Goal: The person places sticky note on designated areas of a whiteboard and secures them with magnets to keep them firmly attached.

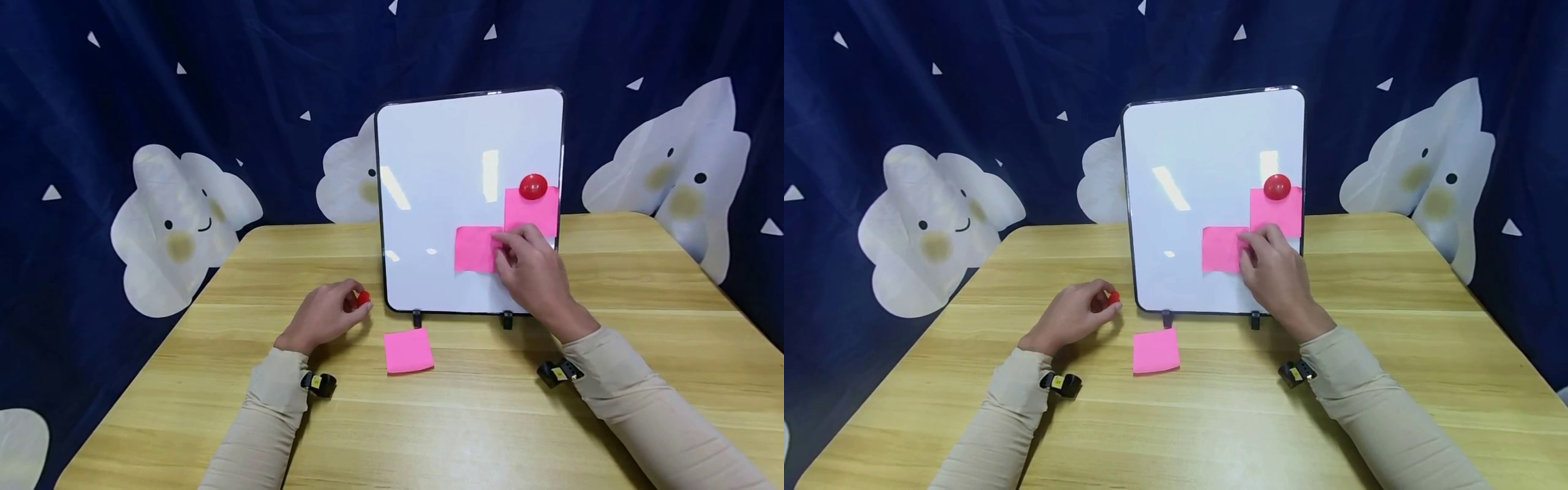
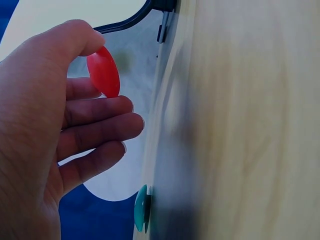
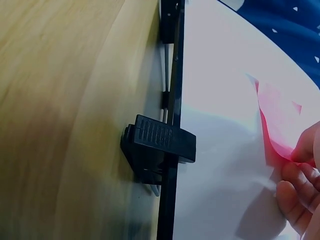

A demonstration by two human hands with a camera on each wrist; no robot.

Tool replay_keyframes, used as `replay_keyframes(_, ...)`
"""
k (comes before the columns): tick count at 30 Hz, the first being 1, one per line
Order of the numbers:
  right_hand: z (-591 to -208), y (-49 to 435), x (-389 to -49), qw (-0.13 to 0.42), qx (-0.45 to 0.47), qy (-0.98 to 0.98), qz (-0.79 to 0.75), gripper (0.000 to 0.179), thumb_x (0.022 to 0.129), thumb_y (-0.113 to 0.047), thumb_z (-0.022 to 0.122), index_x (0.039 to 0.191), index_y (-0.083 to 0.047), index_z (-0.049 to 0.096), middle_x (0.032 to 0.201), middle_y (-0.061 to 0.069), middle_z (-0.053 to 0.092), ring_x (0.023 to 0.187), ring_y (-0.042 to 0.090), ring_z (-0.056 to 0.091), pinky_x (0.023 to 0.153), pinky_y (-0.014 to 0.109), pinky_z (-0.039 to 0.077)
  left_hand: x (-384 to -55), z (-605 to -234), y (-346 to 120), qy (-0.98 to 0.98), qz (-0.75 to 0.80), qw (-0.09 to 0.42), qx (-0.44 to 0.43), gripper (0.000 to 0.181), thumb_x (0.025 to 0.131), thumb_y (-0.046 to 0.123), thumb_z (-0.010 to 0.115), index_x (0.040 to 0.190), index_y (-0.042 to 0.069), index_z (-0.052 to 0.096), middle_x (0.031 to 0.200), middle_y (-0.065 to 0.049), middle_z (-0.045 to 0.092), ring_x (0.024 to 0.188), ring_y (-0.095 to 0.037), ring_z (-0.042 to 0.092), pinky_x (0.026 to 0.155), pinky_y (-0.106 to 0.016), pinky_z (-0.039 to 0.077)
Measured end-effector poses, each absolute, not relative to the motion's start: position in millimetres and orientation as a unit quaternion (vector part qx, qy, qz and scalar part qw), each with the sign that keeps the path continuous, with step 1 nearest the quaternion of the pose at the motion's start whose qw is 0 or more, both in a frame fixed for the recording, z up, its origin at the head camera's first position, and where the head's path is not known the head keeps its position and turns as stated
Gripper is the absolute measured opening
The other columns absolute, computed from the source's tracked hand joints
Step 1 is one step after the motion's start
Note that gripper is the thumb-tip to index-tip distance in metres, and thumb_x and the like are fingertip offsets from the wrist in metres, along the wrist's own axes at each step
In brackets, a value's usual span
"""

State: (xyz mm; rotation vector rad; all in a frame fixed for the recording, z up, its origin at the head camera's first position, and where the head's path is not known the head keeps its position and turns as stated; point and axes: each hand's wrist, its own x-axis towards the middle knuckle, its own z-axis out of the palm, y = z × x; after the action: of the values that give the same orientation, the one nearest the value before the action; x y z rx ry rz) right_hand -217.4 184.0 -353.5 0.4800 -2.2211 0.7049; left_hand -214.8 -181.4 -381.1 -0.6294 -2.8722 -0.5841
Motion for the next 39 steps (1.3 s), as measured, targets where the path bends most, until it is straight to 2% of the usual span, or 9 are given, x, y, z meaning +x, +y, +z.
replay_keyframes(15, -355.6, 185.6, -217.5, 0.363, 0.177, -0.873, 0.273, 0.029, 0.085, 0.003, 0.071, 0.114, 0.004, 0.071, 0.094, 0.014, 0.055, 0.079, 0.026, 0.056, 0.065, 0.04, 0.051, -213.8, -381.5, -174.7, -0.934, -0.258, 0.105, -0.222, 0.021, 0.091, 0.033, 0.072, 0.101, 0.016, 0.066, 0.083, 0.008, 0.064, 0.073, -0.008, 0.059, 0.068, -0.029, 0.051)
replay_keyframes(27, -353.8, 188.3, -217.9, 0.379, 0.185, -0.872, 0.249, 0.03, 0.084, 0.002, 0.072, 0.115, 0.004, 0.07, 0.095, 0.016, 0.056, 0.079, 0.029, 0.057, 0.064, 0.043, 0.054, -210.5, -375.1, -158.5, -0.898, -0.359, 0.141, -0.213, 0.027, 0.092, 0.03, 0.072, 0.111, 0.014, 0.063, 0.094, 0.006, 0.066, 0.078, -0.01, 0.062, 0.072, -0.033, 0.052)
replay_keyframes(34, -355.4, 188.1, -218.5, 0.377, 0.189, -0.871, 0.251, 0.027, 0.085, 0.001, 0.071, 0.113, 0.004, 0.07, 0.094, 0.014, 0.056, 0.075, 0.027, 0.056, 0.061, 0.041, 0.053, -212.3, -367.5, -155.2, -0.876, -0.404, 0.144, -0.222, 0.027, 0.091, 0.024, 0.074, 0.111, 0.01, 0.063, 0.094, 0.003, 0.067, 0.077, -0.011, 0.063, 0.07, -0.032, 0.054)
replay_keyframes(39, -357.9, 187.4, -219.0, 0.381, 0.194, -0.867, 0.255, 0.024, 0.086, 0.001, 0.07, 0.11, 0.003, 0.07, 0.092, 0.013, 0.056, 0.072, 0.025, 0.055, 0.059, 0.04, 0.051, -215.5, -360.0, -149.3, -0.875, -0.398, 0.139, -0.237, 0.028, 0.092, 0.026, 0.074, 0.111, 0.01, 0.063, 0.094, 0.005, 0.067, 0.076, -0.011, 0.063, 0.07, -0.031, 0.054)
